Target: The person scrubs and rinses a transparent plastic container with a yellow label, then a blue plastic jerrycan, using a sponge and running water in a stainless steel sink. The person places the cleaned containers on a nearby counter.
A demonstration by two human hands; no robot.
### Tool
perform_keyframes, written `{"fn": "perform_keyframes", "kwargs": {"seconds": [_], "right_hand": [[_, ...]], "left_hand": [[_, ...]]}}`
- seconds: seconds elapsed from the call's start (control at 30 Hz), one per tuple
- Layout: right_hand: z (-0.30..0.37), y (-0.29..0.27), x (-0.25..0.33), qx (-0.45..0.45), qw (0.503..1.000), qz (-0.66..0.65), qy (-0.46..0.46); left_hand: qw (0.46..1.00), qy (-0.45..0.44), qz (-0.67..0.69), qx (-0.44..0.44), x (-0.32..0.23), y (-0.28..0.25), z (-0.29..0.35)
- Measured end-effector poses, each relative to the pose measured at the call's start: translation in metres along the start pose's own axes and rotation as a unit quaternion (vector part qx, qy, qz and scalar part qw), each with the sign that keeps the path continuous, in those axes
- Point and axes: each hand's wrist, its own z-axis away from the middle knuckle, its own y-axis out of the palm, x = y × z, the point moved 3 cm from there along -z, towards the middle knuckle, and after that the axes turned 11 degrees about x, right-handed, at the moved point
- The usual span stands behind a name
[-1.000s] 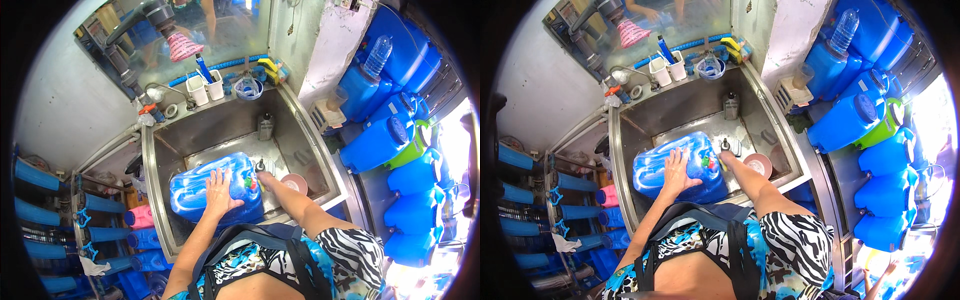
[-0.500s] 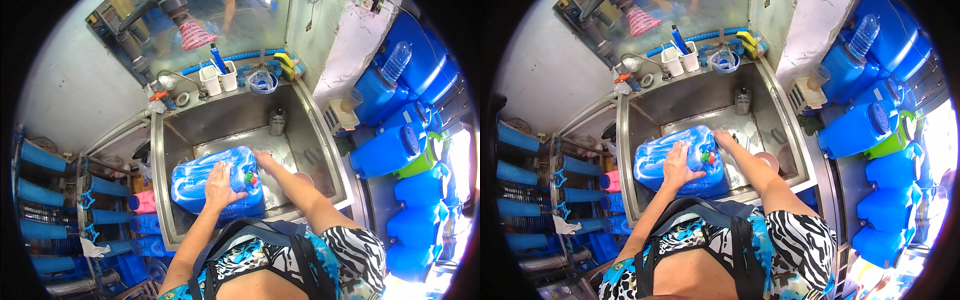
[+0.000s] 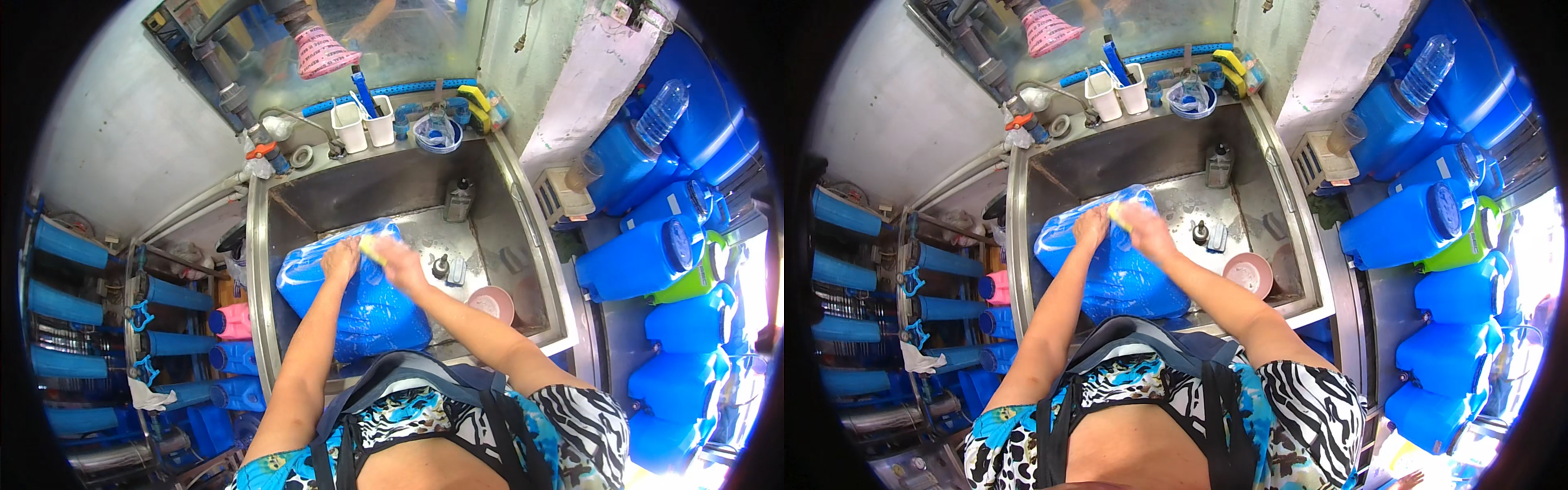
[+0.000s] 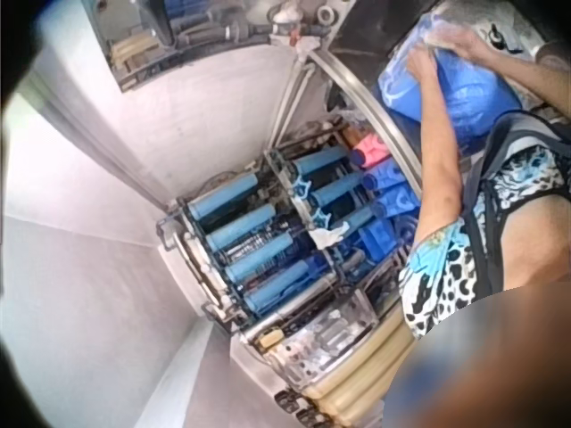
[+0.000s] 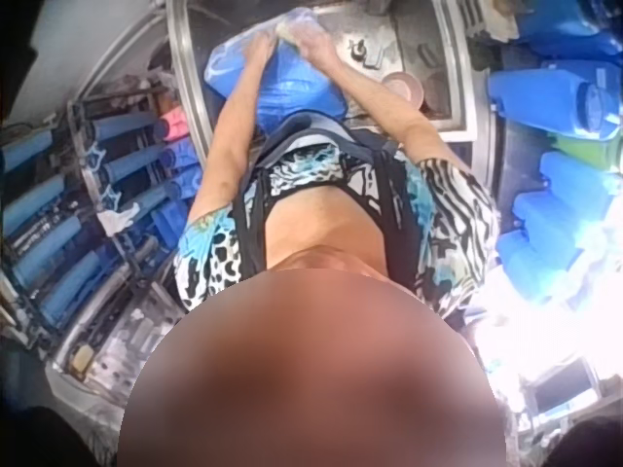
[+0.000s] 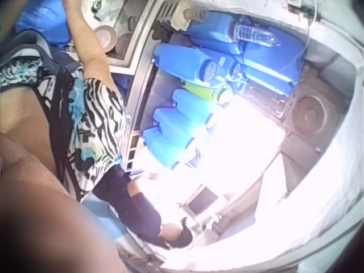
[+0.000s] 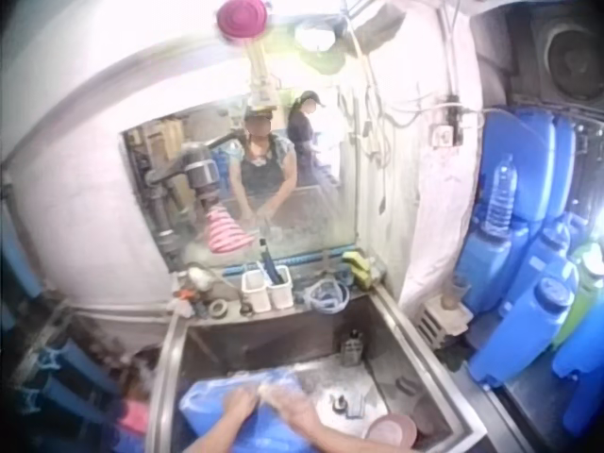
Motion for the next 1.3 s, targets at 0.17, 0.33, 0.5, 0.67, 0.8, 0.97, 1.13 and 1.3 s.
{"fn": "perform_keyframes", "kwargs": {"seconds": [0.17,0.33,0.5,0.67,0.8,0.97,1.13,1.3], "right_hand": [[0.063,-0.013,-0.011,0.192,0.969,0.051,-0.148],[0.028,-0.053,-0.062,0.156,0.971,0.009,0.18],[-0.031,-0.039,-0.079,0.1,0.976,-0.187,0.056],[0.004,-0.014,-0.083,-0.034,0.966,-0.05,0.251],[0.052,0.006,-0.044,0.024,0.948,0.027,0.317],[0.037,0.005,-0.052,0.068,0.947,0.128,0.286],[0.014,-0.008,-0.067,0.123,0.946,0.149,0.262],[0.039,-0.056,-0.062,0.455,0.842,0.109,0.27]], "left_hand": [[0.999,0.034,0.019,-0.034,0.011,0.001,-0.008],[0.998,0.036,0.021,-0.051,0.011,0.005,-0.01],[0.991,-0.017,0.076,-0.106,0.013,0.003,-0.004],[0.995,0.011,0.057,-0.087,0.006,-0.004,0.004],[0.994,0.047,0.049,-0.083,-0.005,0.001,0.009],[0.975,0.161,-0.046,-0.145,-0.008,0.012,0.012],[0.975,0.192,-0.006,-0.113,-0.005,0.007,0.009],[0.976,0.186,-0.071,-0.094,-0.016,-0.001,0.024]]}}
